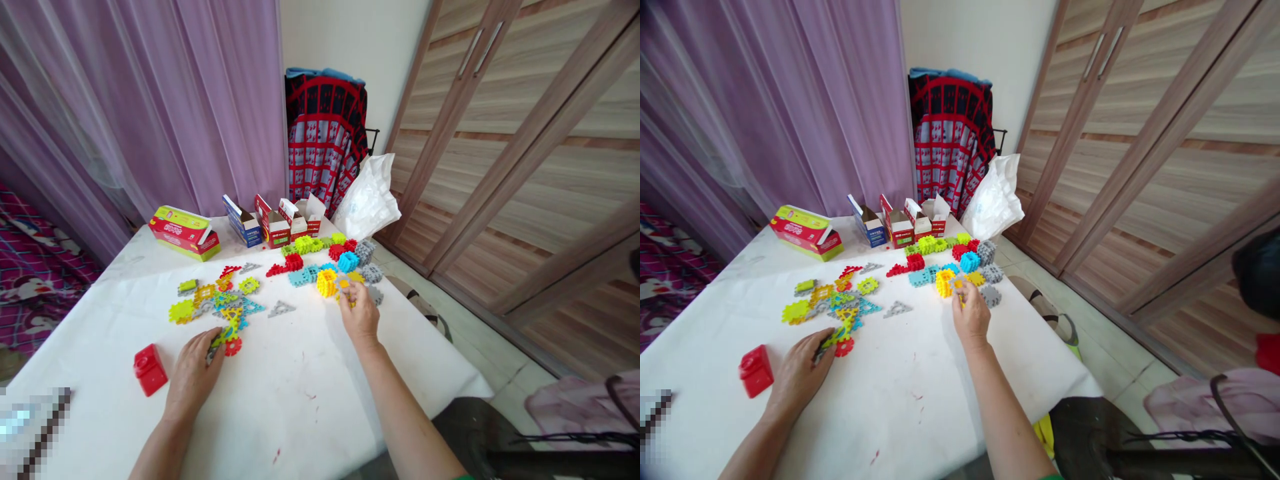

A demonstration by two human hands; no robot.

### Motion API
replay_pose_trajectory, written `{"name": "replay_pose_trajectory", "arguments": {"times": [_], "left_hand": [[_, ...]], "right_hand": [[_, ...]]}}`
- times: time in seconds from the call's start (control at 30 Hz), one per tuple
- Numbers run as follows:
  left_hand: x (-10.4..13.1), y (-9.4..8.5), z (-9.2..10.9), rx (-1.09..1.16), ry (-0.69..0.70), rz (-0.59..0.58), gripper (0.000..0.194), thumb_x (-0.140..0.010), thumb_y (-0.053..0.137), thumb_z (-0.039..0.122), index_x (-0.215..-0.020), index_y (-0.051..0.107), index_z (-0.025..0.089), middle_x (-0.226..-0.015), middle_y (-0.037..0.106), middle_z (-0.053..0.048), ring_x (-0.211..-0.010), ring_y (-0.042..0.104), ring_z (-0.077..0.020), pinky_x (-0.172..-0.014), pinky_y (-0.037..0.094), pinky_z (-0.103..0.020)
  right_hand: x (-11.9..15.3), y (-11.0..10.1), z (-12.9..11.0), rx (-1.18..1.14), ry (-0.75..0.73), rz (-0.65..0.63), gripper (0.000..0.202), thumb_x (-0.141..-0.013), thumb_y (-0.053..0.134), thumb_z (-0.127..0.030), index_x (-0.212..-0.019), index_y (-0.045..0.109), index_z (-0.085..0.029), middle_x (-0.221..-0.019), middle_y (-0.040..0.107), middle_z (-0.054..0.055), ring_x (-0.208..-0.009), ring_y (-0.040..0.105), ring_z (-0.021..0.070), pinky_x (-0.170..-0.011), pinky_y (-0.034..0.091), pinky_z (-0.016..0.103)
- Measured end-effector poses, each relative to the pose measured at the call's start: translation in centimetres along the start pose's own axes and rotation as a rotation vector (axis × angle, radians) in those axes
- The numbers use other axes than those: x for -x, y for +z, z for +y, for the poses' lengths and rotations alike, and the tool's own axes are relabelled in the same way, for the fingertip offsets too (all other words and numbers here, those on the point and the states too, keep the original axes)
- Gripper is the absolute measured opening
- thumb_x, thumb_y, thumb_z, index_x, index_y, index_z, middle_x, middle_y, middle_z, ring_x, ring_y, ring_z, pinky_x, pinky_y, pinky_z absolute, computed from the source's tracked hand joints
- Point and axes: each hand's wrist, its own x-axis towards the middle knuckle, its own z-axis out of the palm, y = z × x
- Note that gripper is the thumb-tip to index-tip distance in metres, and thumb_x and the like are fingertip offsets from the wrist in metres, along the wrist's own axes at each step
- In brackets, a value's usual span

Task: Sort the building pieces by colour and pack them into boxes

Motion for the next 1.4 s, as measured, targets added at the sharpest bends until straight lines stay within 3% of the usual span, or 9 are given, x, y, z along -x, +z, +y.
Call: {"name": "replay_pose_trajectory", "arguments": {"times": [0.17,0.3,0.63,0.87,1.0,1.1,1.27,1.4], "left_hand": [[-0.2,0.3,-0.3,0.003,0.001,0.003,0.046,-0.084,0.043,0.049,-0.114,0.062,0.019,-0.112,0.069,-0.010,-0.109,0.062,-0.0281,-0.098,0.047,-0.044],[-0.2,0.4,-0.7,0.004,0.004,-0.026,0.047,-0.084,0.044,0.050,-0.115,0.061,0.019,-0.114,0.069,-0.010,-0.109,0.062,-0.0279,-0.097,0.047,-0.043],[-0.3,0.2,-0.4,-0.023,0.003,-0.005,0.044,-0.083,0.044,0.050,-0.112,0.062,0.022,-0.110,0.070,-0.009,-0.106,0.063,-0.0278,-0.095,0.049,-0.042],[-0.1,0.4,-0.8,-0.015,0.012,-0.019,0.046,-0.084,0.043,0.051,-0.114,0.061,0.021,-0.112,0.069,-0.009,-0.108,0.062,-0.0279,-0.097,0.048,-0.043],[-0.1,0.3,-0.4,-0.014,-0.002,-0.017,0.044,-0.085,0.044,0.049,-0.115,0.061,0.021,-0.114,0.068,-0.010,-0.109,0.061,-0.0273,-0.098,0.047,-0.043],[0.1,0.0,0.3,-0.005,-0.013,-0.011,0.041,-0.085,0.046,0.046,-0.114,0.062,0.021,-0.112,0.069,-0.009,-0.110,0.061,-0.0265,-0.098,0.047,-0.041],[0.3,-0.1,1.2,-0.026,-0.051,-0.011,0.036,-0.086,0.048,0.036,-0.115,0.062,0.021,-0.114,0.069,-0.008,-0.114,0.059,-0.0255,-0.099,0.047,-0.041],[0.5,-0.2,1.7,-0.053,-0.085,-0.025,0.035,-0.088,0.047,0.035,-0.117,0.061,0.022,-0.117,0.069,-0.006,-0.117,0.058,-0.0242,-0.101,0.047,-0.040]], "right_hand": [[-5.8,-2.5,5.4,0.229,0.126,0.000,0.036,-0.083,0.050,-0.024,-0.118,0.051,-0.017,-0.098,0.071,0.006,-0.082,0.063,0.0198,-0.072,0.042,0.029],[-8.3,-2.6,7.1,0.323,0.159,-0.056,0.035,-0.084,0.052,-0.022,-0.119,0.052,-0.017,-0.099,0.072,0.006,-0.083,0.064,0.0214,-0.070,0.040,0.030],[-9.2,-1.1,8.9,0.370,0.088,-0.122,0.035,-0.083,0.052,-0.020,-0.119,0.053,-0.020,-0.097,0.073,0.003,-0.084,0.063,0.0206,-0.070,0.040,0.030],[-9.0,-1.7,8.7,0.353,0.045,-0.104,0.033,-0.082,0.051,-0.019,-0.114,0.056,-0.019,-0.106,0.069,0.006,-0.095,0.060,0.0228,-0.078,0.042,0.032],[-7.6,-2.2,7.3,0.286,-0.046,-0.032,0.029,-0.083,0.047,-0.019,-0.110,0.057,-0.018,-0.102,0.068,0.008,-0.091,0.060,0.0214,-0.081,0.043,0.032],[-5.6,-1.2,4.6,0.180,-0.165,-0.043,0.027,-0.085,0.045,-0.020,-0.108,0.058,-0.018,-0.098,0.068,0.008,-0.085,0.060,0.0192,-0.083,0.044,0.031],[-1.2,2.6,-2.8,-0.048,-0.457,-0.272,0.023,-0.088,0.044,-0.019,-0.103,0.062,-0.019,-0.096,0.068,0.006,-0.088,0.061,0.0171,-0.084,0.045,0.027],[1.7,5.4,-7.4,-0.085,-0.560,-0.462,0.020,-0.085,0.051,-0.017,-0.098,0.065,-0.022,-0.101,0.067,0.005,-0.094,0.060,0.0178,-0.086,0.044,0.028]]}}
